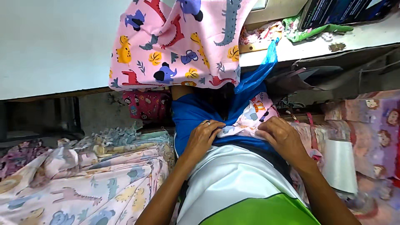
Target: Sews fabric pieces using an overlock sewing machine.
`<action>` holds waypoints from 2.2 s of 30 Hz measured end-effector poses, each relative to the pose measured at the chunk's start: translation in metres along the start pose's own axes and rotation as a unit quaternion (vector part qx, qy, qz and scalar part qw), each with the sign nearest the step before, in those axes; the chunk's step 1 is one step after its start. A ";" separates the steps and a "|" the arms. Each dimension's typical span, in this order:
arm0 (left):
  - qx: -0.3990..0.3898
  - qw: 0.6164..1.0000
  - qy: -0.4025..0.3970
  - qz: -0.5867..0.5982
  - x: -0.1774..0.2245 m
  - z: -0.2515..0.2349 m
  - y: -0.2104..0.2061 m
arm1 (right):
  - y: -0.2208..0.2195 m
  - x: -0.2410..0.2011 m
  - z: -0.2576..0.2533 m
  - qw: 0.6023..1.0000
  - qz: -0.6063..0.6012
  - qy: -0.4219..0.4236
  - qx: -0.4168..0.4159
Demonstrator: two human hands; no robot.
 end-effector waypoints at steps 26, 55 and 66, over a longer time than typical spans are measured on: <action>0.098 0.986 -0.124 0.050 0.016 0.021 0.014 | -0.004 -0.054 -0.015 0.985 -0.119 0.115 -0.058; -0.091 0.950 0.102 0.282 0.038 -0.009 -0.025 | 0.052 -0.008 -0.029 0.987 -0.147 0.059 0.039; 0.051 0.998 -0.038 -0.030 0.079 -0.008 0.093 | 0.084 -0.076 -0.090 0.890 -0.369 0.266 -0.027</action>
Point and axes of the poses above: each hand's wrist, its own z-axis away from the middle knuckle, its own y-axis out of the back of the hand, x = y × z, the point moved 5 cm from there along -z, towards the middle knuckle, and after that the axes turned 14 degrees about z, right-handed, at the moved point
